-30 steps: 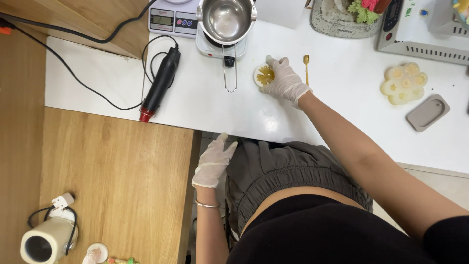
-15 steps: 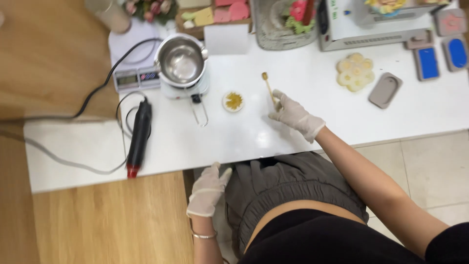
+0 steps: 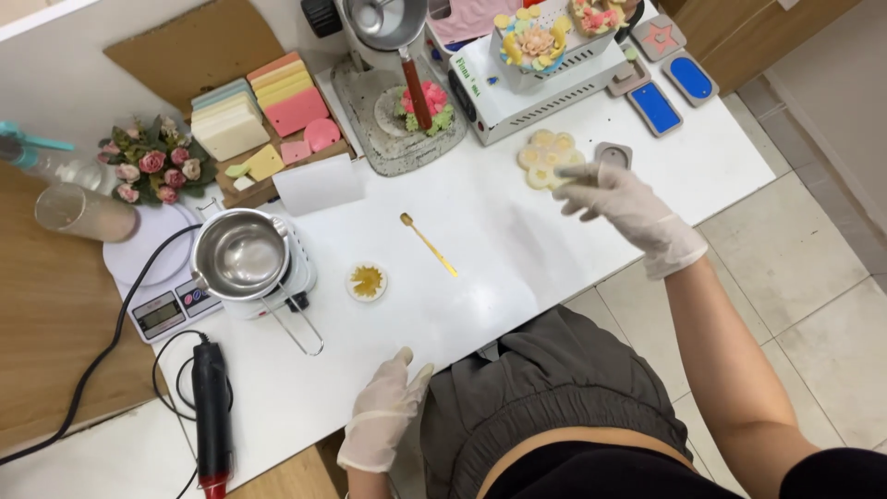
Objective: Cleaning a metal melting pot and applying heat to candle wax in a mold.
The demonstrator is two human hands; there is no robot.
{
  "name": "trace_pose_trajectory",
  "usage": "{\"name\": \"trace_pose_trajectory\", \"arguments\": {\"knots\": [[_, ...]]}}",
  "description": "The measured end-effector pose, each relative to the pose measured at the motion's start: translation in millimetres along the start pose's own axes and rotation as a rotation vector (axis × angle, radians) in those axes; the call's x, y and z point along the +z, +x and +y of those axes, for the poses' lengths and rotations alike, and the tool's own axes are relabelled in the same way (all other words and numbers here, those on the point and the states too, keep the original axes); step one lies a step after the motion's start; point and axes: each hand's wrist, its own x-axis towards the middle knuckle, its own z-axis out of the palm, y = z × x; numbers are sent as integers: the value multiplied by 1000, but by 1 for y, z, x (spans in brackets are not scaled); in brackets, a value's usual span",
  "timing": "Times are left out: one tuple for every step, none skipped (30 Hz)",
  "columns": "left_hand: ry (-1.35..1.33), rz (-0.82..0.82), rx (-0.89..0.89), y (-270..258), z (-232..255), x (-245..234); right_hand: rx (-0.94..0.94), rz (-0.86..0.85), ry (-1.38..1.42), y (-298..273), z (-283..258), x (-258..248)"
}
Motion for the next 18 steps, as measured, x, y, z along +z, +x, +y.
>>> {"name": "trace_pose_trajectory", "arguments": {"knots": [[-31,12,-31,2,-5,10,-108,34,71,11,-13,-15],[-64,29,-62,6,-9,21,-220,64,139,23,-27,-32],[-65,41,-65,14,8,16,-231,59,136,46,-39,-50],[-197,41,-166,23,27,11,-332,111,137,69,-50,-68],[-329,40,-266,32,45,6,-433,162,139,93,-62,-87],[-334,50,-271,43,58,16,-442,154,136,120,-72,-102],[-462,76,-323,55,71,26,-492,212,97,148,-83,-116],[-595,104,-378,67,85,36,-544,266,55,178,-97,-130],[-604,118,-385,79,100,45,-554,252,49,212,-99,-141],[-595,169,-322,91,115,54,-655,235,4,247,-103,-150],[-583,220,-260,104,129,64,-757,217,-40,283,-107,-158],[-592,236,-276,112,129,85,-767,194,-44,319,-108,-163],[-735,221,-198,120,129,106,-713,217,-240,354,-109,-165],[-881,210,-116,128,131,130,-661,237,-442,390,-111,-167],[-894,232,-131,133,141,119,-677,213,-451,421,-104,-170],[-935,248,-39,134,151,108,-657,175,-577,453,-99,-169],[-972,265,56,134,160,98,-638,138,-704,483,-94,-166],[-986,296,30,129,167,56,-659,104,-716,491,-98,-161]]}}
